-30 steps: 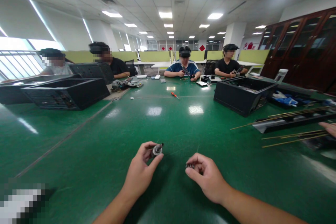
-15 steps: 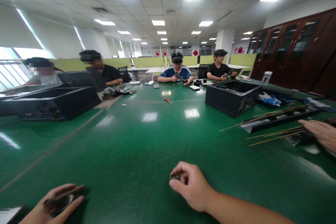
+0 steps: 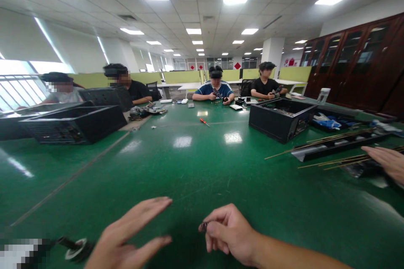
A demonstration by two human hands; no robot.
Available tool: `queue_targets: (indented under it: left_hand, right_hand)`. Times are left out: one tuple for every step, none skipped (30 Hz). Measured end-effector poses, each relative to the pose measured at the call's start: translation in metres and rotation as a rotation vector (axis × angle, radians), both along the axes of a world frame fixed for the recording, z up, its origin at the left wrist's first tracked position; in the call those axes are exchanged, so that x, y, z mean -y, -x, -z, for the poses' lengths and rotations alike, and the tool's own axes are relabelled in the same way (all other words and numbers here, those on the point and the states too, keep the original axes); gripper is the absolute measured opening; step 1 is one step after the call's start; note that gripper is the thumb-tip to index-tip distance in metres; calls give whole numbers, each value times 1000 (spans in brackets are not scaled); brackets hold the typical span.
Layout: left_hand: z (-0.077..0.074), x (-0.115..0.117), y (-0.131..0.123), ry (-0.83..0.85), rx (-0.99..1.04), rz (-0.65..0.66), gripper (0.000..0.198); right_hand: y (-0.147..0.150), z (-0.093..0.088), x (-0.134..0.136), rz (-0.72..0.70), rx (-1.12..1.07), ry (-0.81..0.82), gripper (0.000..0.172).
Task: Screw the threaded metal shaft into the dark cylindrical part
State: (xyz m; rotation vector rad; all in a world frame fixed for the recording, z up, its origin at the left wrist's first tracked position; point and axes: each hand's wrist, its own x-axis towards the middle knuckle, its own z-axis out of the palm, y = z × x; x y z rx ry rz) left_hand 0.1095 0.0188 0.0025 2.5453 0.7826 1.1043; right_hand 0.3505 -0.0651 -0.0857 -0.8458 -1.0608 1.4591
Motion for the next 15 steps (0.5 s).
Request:
queue_targets:
  left_hand:
    - [2,8,-22,10,-49,128,54]
    - [6,15,-42,43,-36,238,49]
    - [10,21,-60,92,-1,318,43]
    - [15,27,-75,149,51,340,40]
    - [19,31,-86,194,108,339,37]
    - [23,34,-95,223,160,321,35]
    - [26,37,-100,235,203,299,32]
    - [27,38,-102,233,236,287,29]
    - [28,39,-101,228,256,281,25]
    - [29,37,-98,224,254,268,21]
    - [28,34,-91,221,239,231,16]
    - [26,29,-81,211,213,162,13]
    - [24,23,-68,187,181,61,14]
    - [20,15,-53,145,156,-64,17]
    - [16,7,-35,96,141,-197,21]
  right_hand:
    - [1,0,1,-15,-31,7,56]
    - [1,0,2,-20,-60,11,58]
    - [0,-1,2,-16,-88,13,61]
    - [-1,-1,2,-5,-112,13,63]
    - [-2,-2,2,8,-131,13,64]
    - [-3,-2,1,20,-144,14,63]
    - [-4,-3,1,26,-154,16,62]
    - [-4,-3,0,25,-162,17,61]
    - [-5,-4,0,15,-166,15,60]
    - [-5,-4,-1,-5,-168,8,60]
    - [-5,-3,-1,-34,-169,-2,62]
    - [-5,-3,-1,-66,-165,-12,64]
    - [-6,-2,-2,-99,-156,-18,67]
    - [-6,-1,-2,-128,-144,-19,68]
    - [-7,0,-3,-148,-135,-16,69]
